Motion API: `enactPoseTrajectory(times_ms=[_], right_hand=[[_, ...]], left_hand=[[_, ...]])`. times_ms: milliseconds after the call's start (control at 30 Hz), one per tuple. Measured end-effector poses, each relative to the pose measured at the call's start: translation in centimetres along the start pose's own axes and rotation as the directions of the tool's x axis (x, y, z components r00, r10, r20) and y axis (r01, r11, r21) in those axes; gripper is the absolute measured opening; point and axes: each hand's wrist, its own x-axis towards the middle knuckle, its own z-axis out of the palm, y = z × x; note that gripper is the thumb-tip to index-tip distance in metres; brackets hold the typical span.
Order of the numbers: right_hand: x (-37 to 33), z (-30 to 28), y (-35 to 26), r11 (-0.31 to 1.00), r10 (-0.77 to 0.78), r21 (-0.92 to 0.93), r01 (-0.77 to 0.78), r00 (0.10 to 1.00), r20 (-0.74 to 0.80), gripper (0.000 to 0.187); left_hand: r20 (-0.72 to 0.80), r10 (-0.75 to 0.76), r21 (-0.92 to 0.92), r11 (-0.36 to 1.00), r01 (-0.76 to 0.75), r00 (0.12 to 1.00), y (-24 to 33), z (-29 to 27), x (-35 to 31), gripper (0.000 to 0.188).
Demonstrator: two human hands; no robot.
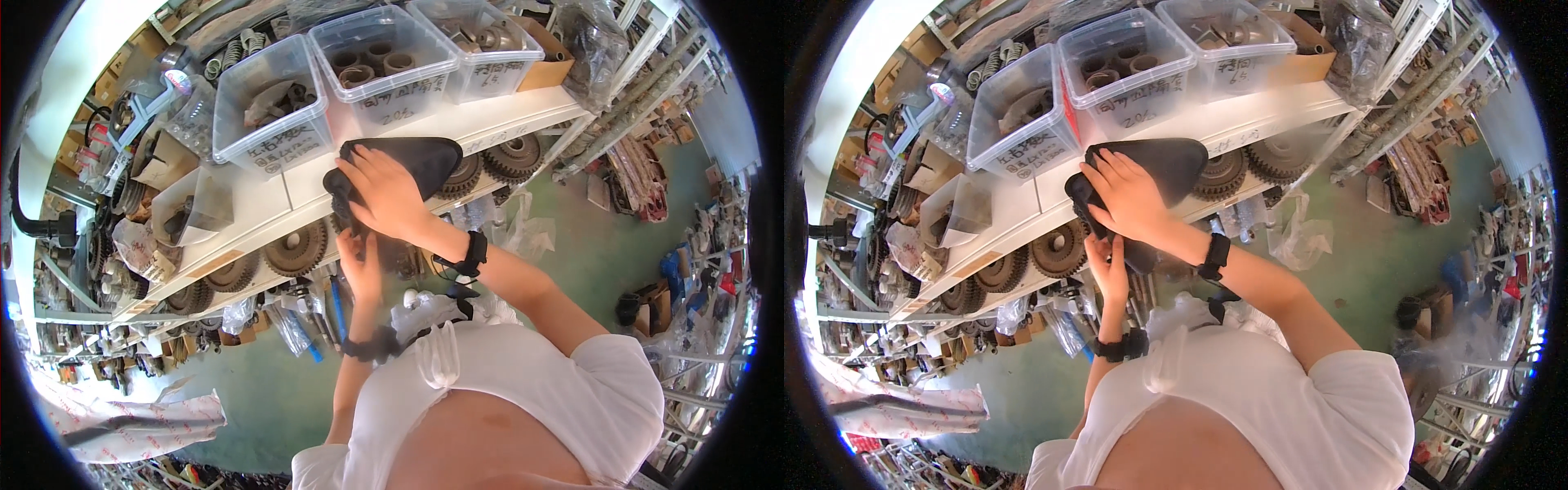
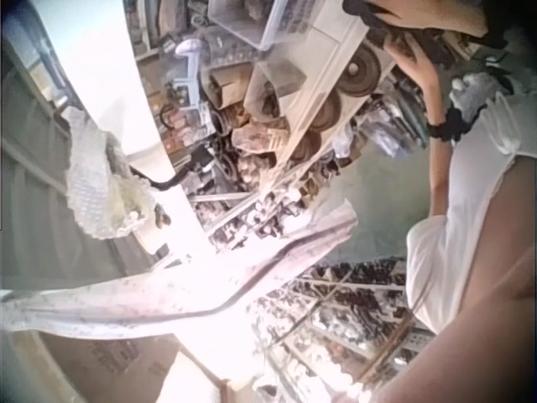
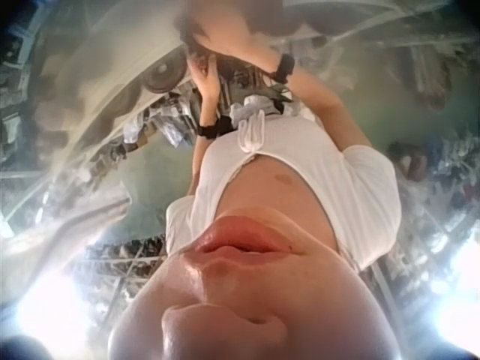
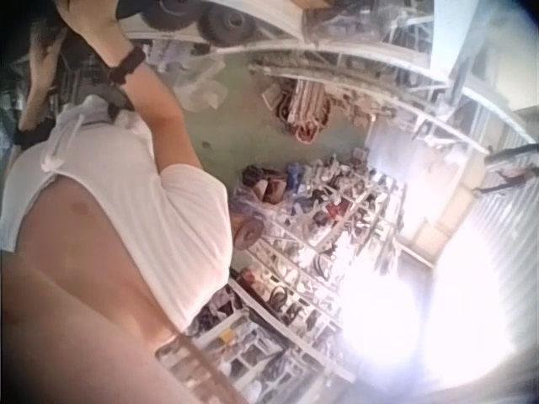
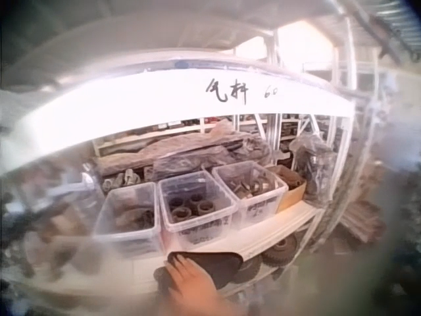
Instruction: The person wipes down several industrial parts on metal shelves using a black cloth.
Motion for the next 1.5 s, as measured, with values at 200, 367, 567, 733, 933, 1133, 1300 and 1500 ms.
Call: enactPoseTrajectory(times_ms=[200,367,567,733,933,1133,1300,1500], right_hand=[[2.7,1.4,-0.7,0.998,0.07,0.011,-0.07,0.995,-0.078,0.051],[3.9,1.5,-1.2,0.884,0.349,0.292,-0.365,0.931,0.107,0.049],[3.5,3.0,-0.7,0.976,0.192,0.141,-0.163,0.956,-0.221,0.048],[3.4,2.8,-0.7,0.981,0.182,0.085,-0.172,0.975,-0.128,0.041],[2.7,3.2,-0.2,0.994,0.112,0.037,-0.106,0.952,-0.286,0.035],[2.4,3.0,0.3,0.991,0.132,0.055,-0.122,0.957,-0.258,0.034],[2.5,3.2,0.2,0.994,0.11,0.053,-0.099,0.947,-0.301,0.035],[2.4,2.8,-0.1,0.986,0.16,0.094,-0.139,0.945,-0.284,0.031]], left_hand=[[-0.417,0.212,0.094,0.977,-0.19,0.884,3.5,-2.2,1.6,0.026],[-0.332,0.535,0.285,0.842,-0.458,0.777,8.1,-3.0,7.1,0.042],[-0.264,0.437,0.626,0.756,-0.192,0.86,6.9,-3.6,11.0,0.081],[-0.331,0.377,0.657,0.75,-0.076,0.865,7.6,-4.0,12.1,0.058],[-0.342,0.407,0.598,0.79,-0.138,0.847,7.9,-4.4,11.7,0.046],[-0.37,0.436,0.58,0.798,-0.163,0.82,7.6,-4.0,11.6,0.04],[-0.399,0.449,0.577,0.801,-0.162,0.799,7.5,-4.4,11.7,0.036],[-0.386,0.488,0.554,0.801,-0.227,0.783,7.6,-4.6,11.3,0.032]])
